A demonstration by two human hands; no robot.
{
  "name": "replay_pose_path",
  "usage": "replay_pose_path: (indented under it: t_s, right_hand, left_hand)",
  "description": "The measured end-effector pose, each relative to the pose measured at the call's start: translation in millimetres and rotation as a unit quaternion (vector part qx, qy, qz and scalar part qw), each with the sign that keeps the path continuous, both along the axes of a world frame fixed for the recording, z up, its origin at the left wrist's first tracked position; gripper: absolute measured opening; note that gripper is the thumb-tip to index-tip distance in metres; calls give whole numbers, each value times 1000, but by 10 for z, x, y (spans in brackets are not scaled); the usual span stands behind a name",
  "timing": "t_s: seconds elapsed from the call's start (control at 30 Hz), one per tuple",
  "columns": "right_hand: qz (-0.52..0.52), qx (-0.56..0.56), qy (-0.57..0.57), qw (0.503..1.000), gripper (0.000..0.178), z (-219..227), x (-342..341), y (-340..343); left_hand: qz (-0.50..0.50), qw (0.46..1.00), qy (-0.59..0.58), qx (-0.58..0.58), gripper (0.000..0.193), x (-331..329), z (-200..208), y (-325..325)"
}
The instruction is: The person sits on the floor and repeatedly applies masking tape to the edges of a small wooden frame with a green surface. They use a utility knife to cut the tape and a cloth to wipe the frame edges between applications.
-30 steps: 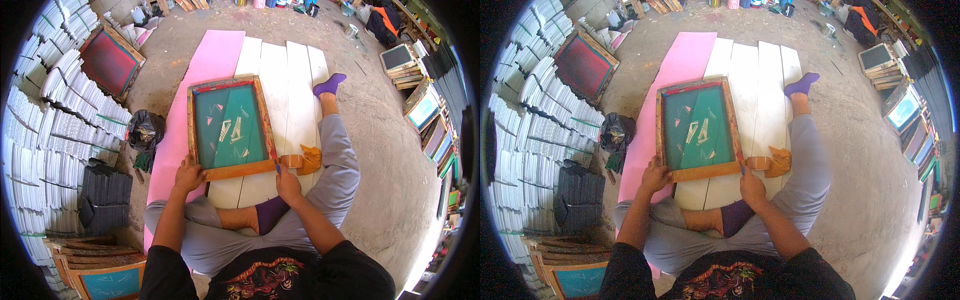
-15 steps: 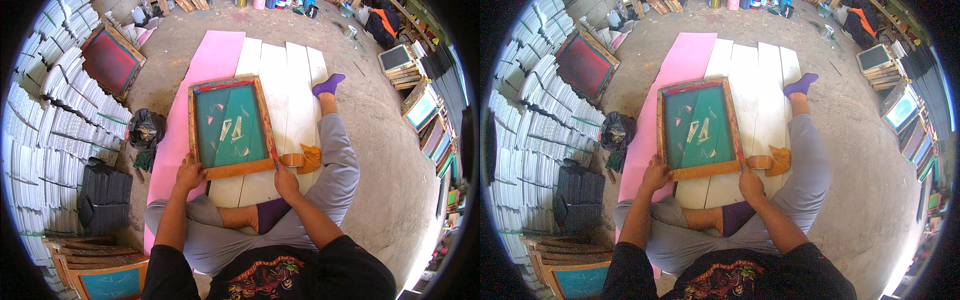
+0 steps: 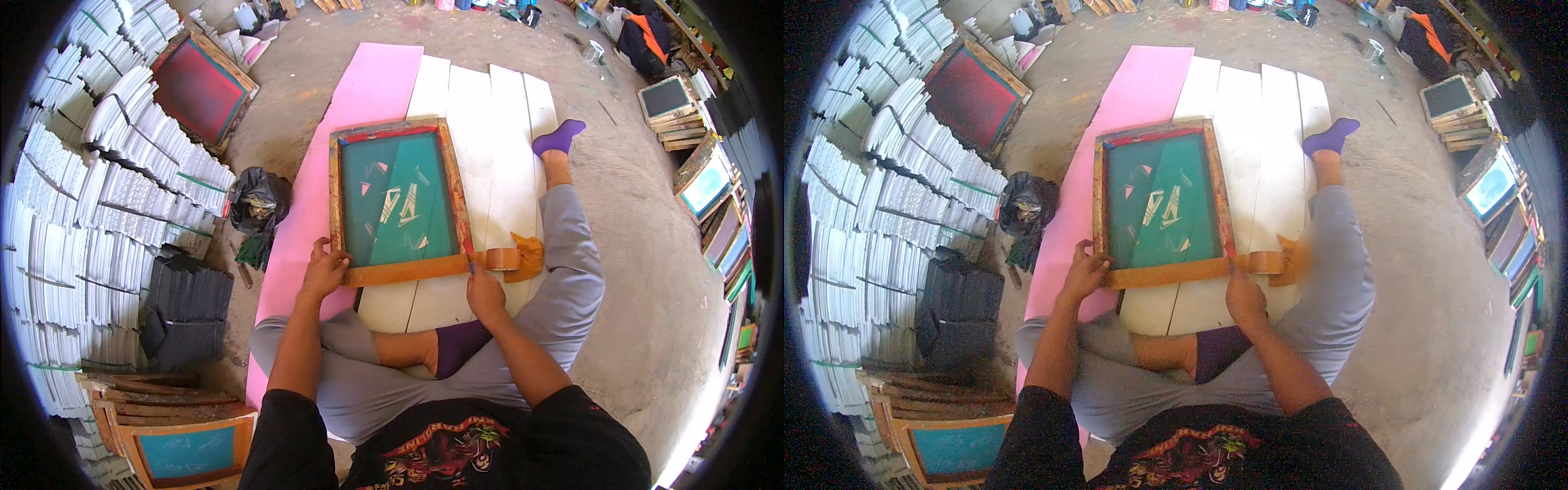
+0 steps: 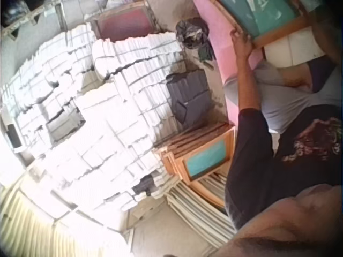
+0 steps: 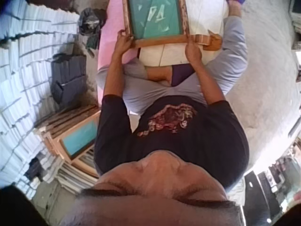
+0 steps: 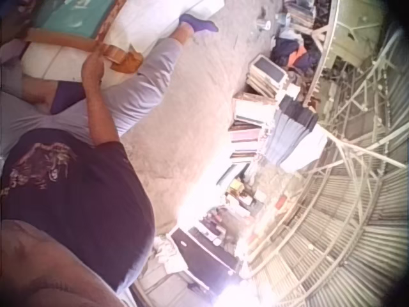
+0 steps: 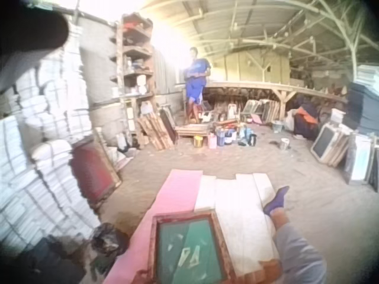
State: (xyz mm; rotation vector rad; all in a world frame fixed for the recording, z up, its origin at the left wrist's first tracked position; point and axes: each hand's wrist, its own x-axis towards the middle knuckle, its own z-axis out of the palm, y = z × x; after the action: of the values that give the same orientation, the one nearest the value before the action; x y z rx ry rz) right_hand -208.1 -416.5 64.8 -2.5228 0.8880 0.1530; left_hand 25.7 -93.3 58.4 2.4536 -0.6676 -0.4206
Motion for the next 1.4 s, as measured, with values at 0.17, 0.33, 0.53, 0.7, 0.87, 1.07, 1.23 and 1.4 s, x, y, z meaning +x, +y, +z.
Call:
replay_pose_path:
  t_s: [0.17, 0.33, 0.53, 0.7, 0.87, 1.07, 1.23, 1.4]
  right_hand:
    - [4, 21, -2, 1000, 28, 36, -13, -32]
    - [-5, 22, 4, 1000, 29, 29, 11, -15]
    - [-21, 24, -18, 999, 33, 43, 5, -10]
    - [-19, 8, -14, 1000, 33, 105, 22, 28]
    - [-11, -3, -19, 1000, 34, 45, 14, 24]
    - [-12, 0, -16, 1000, 33, 17, 15, 18]
    - [-18, -1, -10, 1000, 32, 24, 33, 46]
    - [-25, -2, -20, 1000, 32, -72, 1, 46]
  left_hand:
    - [-59, 989, -77, 110, 24, -72, 148, -107]
    - [-60, 986, -73, 138, 24, -79, 243, -100]
    - [-46, 988, -72, 129, 20, -56, 154, -65]
    - [-37, 991, -78, 107, 19, -66, 149, -51]
    - [-31, 987, -89, 131, 18, -109, 256, -99]
    - [-20, 995, -14, 100, 18, -66, 201, -72]
    - [-30, 998, 10, 60, 17, -27, 26, -9]
    - [-24, 997, 69, 24, 16, -4, 12, -7]
